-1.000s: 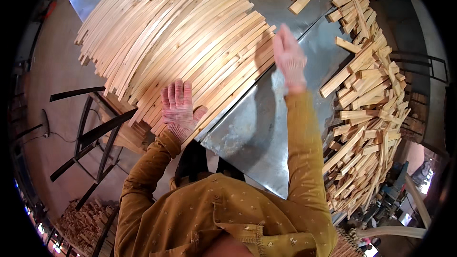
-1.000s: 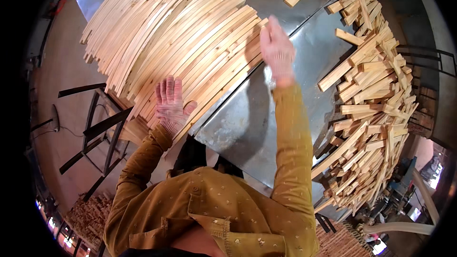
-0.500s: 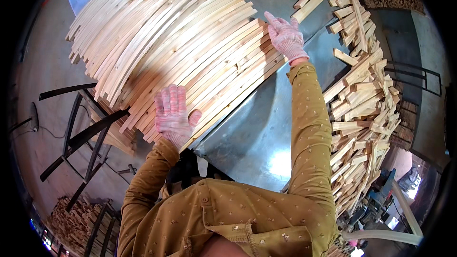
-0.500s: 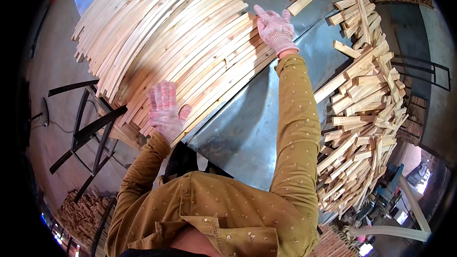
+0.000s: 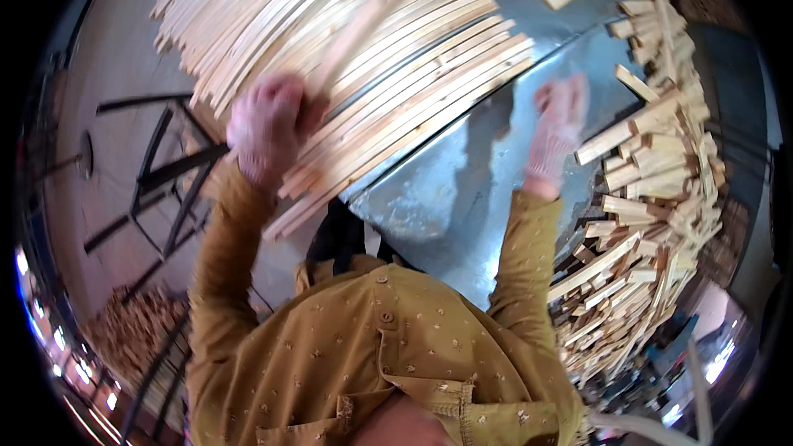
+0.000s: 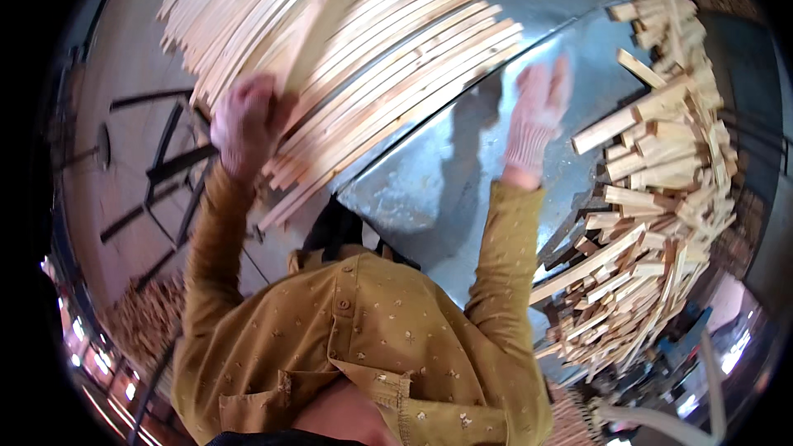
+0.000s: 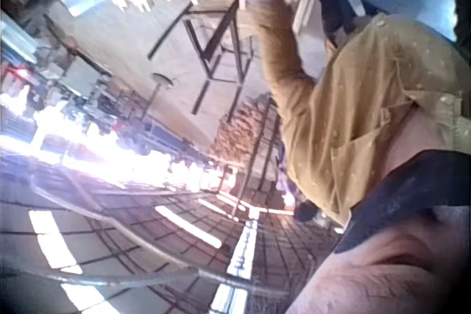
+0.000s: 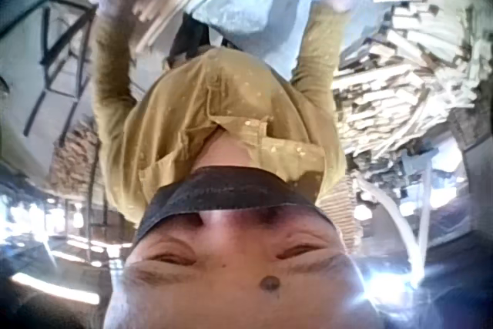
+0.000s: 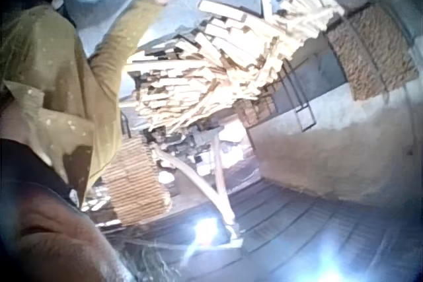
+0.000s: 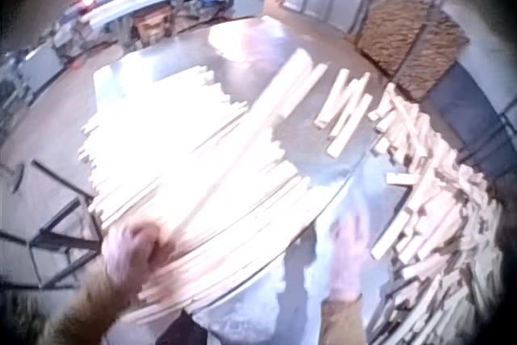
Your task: The person repeatedly picks up thin wooden slats from a large pile on a metal table, aligns them, and places them into a neat stack. The person wears gloves and handles the wood by hand throughout the process.
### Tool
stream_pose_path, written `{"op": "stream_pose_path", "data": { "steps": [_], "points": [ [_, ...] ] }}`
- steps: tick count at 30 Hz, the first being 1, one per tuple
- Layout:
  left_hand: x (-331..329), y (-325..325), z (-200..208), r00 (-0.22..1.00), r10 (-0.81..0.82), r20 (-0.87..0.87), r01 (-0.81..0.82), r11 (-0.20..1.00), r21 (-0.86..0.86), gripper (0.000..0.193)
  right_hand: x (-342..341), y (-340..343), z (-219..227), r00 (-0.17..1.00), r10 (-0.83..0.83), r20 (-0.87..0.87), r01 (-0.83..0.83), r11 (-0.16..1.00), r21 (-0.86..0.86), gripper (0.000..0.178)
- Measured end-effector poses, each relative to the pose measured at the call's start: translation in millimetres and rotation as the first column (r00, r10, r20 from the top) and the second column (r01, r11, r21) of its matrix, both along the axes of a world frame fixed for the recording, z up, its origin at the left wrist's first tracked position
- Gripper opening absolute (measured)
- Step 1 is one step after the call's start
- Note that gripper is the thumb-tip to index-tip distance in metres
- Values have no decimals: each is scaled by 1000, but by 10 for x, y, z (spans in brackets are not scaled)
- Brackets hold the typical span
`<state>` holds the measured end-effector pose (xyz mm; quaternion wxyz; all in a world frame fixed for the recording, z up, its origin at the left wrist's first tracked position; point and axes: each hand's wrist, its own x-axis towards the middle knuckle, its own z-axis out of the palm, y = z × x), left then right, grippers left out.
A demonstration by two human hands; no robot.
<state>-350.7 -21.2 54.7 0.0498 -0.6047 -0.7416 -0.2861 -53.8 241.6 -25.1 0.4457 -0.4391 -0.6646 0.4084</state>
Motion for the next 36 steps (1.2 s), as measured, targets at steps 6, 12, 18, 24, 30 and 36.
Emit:
{"op": "stream_pose_path", "data": {
  "steps": [6, 12, 18, 24, 30, 36],
  "points": [
    [-722, 419, -125, 956, -52, -288, -75, 909, -411, 53, -255, -1552, -326, 995, 54, -88, -102, 661, -743, 80],
    [-863, 550, -473, 935, 37, -353, -298, 624, -722, 86, -648, -1440, -682, 863, 292, 411, -48, 859, -509, 102],
    [-1016, 542, -334, 904, 405, -137, -385, 632, -672, 107, -702, -1379, -801, 861, 289, 418, -23, 844, -536, 96],
    [-1137, 520, -276, 907, 414, -74, -336, 608, -719, 101, -877, -1496, -171, 943, 232, 237, 9, 695, -719, 71],
    [-1221, 519, -447, 929, 342, -142, -338, 625, -704, 100, -512, -1452, -166, 953, 165, 253, 72, 688, -722, 49],
    [-1175, 512, -208, 902, 430, -45, -281, 503, -818, 106, -1064, -1141, 510, 999, 41, -22, -47, 859, -509, 20]
  ]
}}
